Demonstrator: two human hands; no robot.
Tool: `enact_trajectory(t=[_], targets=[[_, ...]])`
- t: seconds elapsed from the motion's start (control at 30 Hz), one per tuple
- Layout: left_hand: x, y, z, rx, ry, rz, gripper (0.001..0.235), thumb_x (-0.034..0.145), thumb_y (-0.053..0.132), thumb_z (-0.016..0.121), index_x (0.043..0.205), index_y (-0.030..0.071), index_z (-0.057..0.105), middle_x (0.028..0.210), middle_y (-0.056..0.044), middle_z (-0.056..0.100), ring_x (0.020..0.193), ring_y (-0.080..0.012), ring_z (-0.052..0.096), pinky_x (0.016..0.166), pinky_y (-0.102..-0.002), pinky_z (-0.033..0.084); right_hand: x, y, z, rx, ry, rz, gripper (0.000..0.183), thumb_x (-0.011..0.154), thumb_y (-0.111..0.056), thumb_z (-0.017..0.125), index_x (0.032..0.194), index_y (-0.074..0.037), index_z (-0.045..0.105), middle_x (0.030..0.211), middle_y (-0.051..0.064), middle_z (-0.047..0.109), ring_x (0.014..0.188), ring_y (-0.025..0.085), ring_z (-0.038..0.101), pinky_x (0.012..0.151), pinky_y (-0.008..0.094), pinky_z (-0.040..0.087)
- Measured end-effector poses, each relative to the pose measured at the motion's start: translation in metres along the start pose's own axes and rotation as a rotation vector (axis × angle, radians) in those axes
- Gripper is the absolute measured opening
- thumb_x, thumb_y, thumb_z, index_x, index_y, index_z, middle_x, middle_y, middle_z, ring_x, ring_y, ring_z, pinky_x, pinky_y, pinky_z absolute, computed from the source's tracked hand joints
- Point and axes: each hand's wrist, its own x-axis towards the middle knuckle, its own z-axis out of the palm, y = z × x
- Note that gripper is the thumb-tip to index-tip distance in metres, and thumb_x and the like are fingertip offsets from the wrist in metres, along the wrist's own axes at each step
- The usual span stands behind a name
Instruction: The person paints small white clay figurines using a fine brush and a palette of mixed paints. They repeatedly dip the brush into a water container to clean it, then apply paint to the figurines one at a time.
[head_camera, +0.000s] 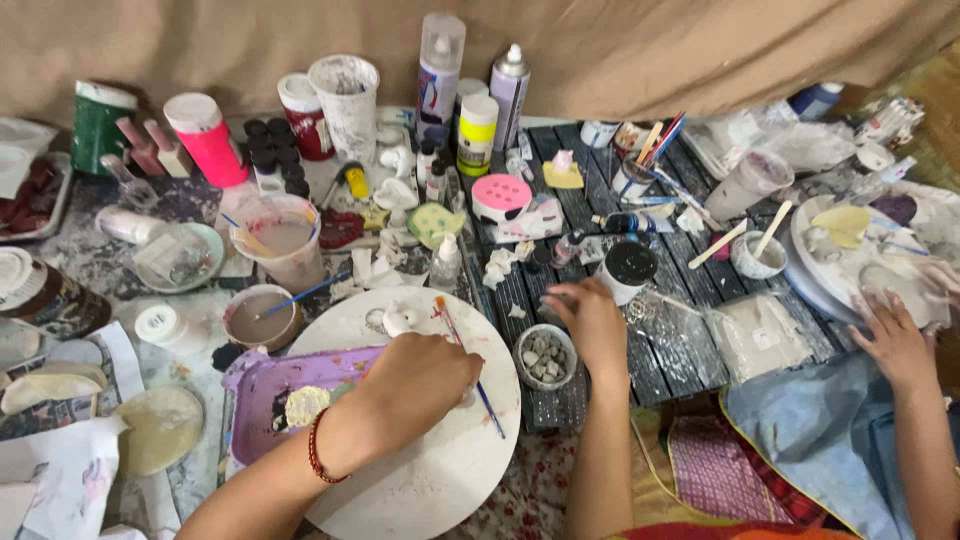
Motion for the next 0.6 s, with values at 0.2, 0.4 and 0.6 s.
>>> enact_trajectory(t=[0.2, 0.4, 0.6], targets=[[-0.001, 0.001, -0.003, -0.019, 0.056, 0.016, 0.020, 0.081, 0.022, 0.076, 0.085, 0.004, 0.068, 0.079, -0.015, 0.072, 0.080, -0.0343, 0.071, 0.066, -0.047, 0.055, 0.007, 0.011, 0.009, 0.112, -0.045, -0.006, 0.015, 0.081, -0.014, 0.082, 0.093, -0.006, 0.077, 0.089, 0.011, 0.072, 0.076, 0.027, 0.072, 0.068, 0.038, 0.054], [-0.003, 0.004, -0.010, -0.082, 0.095, 0.050, 0.018, 0.082, 0.020, 0.076, 0.091, 0.007, 0.068, 0.083, -0.013, 0.073, 0.081, -0.0331, 0.071, 0.067, -0.047, 0.053, 0.008, 0.014, 0.012, 0.202, -0.047, -0.018, 0.012, 0.080, -0.008, 0.080, 0.089, -0.002, 0.075, 0.089, 0.010, 0.071, 0.076, 0.025, 0.073, 0.068, 0.036, 0.054], [-0.004, 0.010, -0.023, -0.092, 0.109, 0.056, 0.018, 0.085, 0.023, 0.075, 0.091, 0.007, 0.068, 0.082, -0.011, 0.073, 0.080, -0.0319, 0.071, 0.066, -0.046, 0.053, 0.003, 0.016, 0.011, 0.111, 0.064, -0.155, 0.009, 0.080, -0.005, 0.080, 0.086, 0.000, 0.074, 0.087, 0.011, 0.069, 0.079, 0.029, 0.068, 0.069, 0.038, 0.052]])
